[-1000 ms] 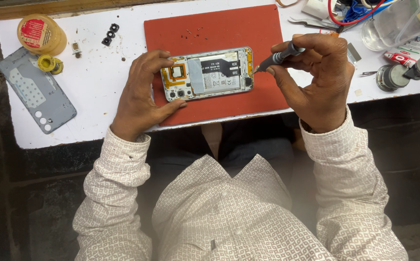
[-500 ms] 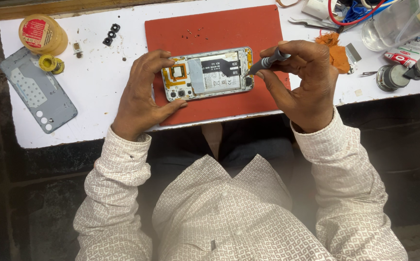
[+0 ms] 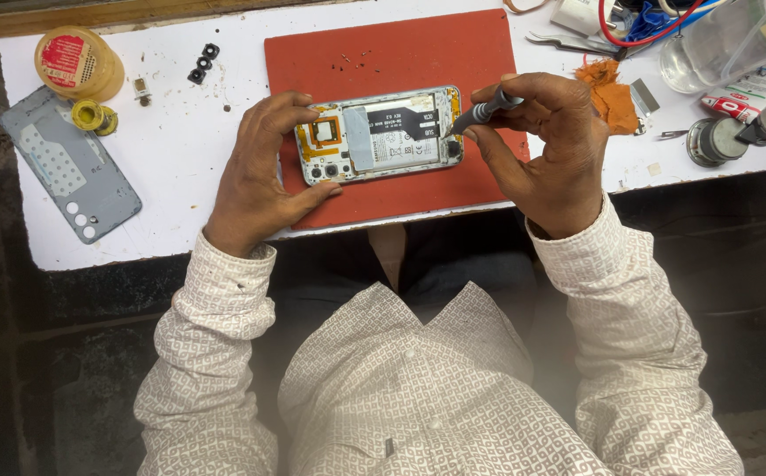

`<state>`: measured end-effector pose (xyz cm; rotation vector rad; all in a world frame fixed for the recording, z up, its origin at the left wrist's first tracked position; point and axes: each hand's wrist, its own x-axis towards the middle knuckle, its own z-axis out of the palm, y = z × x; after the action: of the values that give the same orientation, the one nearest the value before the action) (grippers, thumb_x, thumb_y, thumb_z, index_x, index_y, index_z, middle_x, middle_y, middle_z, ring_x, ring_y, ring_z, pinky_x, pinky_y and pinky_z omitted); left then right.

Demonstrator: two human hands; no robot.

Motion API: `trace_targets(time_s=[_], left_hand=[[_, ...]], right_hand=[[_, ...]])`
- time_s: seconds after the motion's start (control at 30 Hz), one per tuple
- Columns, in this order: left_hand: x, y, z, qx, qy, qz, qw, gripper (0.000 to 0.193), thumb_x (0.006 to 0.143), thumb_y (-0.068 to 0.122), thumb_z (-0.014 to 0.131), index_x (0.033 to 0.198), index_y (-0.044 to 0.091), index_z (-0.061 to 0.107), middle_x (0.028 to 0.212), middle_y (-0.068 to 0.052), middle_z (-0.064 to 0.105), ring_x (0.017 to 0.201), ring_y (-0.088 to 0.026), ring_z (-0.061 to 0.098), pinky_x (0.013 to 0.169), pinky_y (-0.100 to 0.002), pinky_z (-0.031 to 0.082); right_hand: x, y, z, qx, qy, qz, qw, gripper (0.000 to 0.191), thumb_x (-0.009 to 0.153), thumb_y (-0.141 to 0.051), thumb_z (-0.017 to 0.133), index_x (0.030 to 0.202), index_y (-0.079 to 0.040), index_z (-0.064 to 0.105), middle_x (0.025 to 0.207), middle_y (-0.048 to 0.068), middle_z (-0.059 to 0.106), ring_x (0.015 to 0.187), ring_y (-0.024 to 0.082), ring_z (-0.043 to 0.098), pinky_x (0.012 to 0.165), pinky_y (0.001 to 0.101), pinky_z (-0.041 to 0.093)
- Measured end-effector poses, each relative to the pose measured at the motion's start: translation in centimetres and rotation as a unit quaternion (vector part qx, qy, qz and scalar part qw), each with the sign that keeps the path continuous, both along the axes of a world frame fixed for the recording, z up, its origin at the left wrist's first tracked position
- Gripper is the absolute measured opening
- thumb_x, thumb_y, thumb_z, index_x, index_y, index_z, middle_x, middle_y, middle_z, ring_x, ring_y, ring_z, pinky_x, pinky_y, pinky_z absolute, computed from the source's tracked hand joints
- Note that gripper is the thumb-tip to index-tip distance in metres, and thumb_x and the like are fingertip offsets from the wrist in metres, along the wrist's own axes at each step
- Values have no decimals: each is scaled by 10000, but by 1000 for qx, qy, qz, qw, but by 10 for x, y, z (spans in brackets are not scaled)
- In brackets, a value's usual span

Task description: The person works on a disassembled smartphone at a repair bench, using a screwdriver to unscrew and re-tighten screws on the phone's internal frame and battery area, occasionally picking small screws and components from the mat and repositioning the phone.

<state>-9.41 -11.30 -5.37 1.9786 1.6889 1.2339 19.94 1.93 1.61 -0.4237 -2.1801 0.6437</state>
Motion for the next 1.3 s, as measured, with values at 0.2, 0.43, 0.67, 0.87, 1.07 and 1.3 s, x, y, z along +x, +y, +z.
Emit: trace_targets(time_s=[0.2, 0.43, 0.67, 0.87, 1.07, 1.3], left_hand=[[0, 0, -1, 1, 1, 1, 1000, 867, 726, 242, 972, 1420, 190, 455, 1507, -99, 498, 1451, -341, 460, 1225, -505, 444], [-1, 0, -2, -3, 6, 4, 1000, 868, 720, 254, 971, 1417, 189, 457, 1505, -102, 501, 1451, -350, 453, 1220, -509, 444], [-1, 0, -2, -5, 1, 0, 1000, 854, 750, 270, 961, 1430, 177, 453, 1511, -112, 496, 1449, -355, 460, 1212, -508, 453], [-1, 1, -1, -13, 1, -1, 1000, 852, 752, 283, 955, 1431, 167, 453, 1506, -121, 516, 1453, -356, 465, 1251, -545, 359], [-2, 3, -1, -45, 25, 19, 998, 865, 727, 360, 947, 1422, 166, 470, 1461, -110, 559, 1444, -330, 476, 1283, -627, 94], [-1, 4, -1, -63, 25, 27, 997, 866, 736, 387, 938, 1429, 163, 469, 1458, -100, 562, 1436, -327, 481, 1278, -632, 81]], right_hand=[[-1, 1, -1, 4, -1, -4, 1000, 535, 1022, 131, 783, 1346, -46, 395, 1154, 177, 689, 1126, 256, 747, 983, 334, 675], [-1, 2, -2, 6, 2, 4, 1000, 543, 1022, 129, 784, 1354, -46, 392, 1162, 178, 684, 1129, 253, 744, 985, 336, 675], [-1, 4, -4, 29, -8, 0, 1000, 557, 1006, 105, 809, 1361, -45, 407, 1170, 160, 690, 1089, 236, 753, 958, 322, 676], [-3, 3, -4, 44, -13, -14, 999, 601, 976, 66, 844, 1398, -40, 429, 1183, 149, 696, 1094, 249, 755, 952, 321, 656], [-8, 4, -9, 50, -14, 17, 999, 623, 992, 134, 743, 1471, -39, 385, 1301, 204, 667, 1204, 305, 702, 1045, 360, 623], [-11, 12, -18, 85, -8, -18, 996, 714, 901, 50, 879, 1460, -64, 450, 1191, 174, 660, 1096, 285, 687, 964, 353, 608]])
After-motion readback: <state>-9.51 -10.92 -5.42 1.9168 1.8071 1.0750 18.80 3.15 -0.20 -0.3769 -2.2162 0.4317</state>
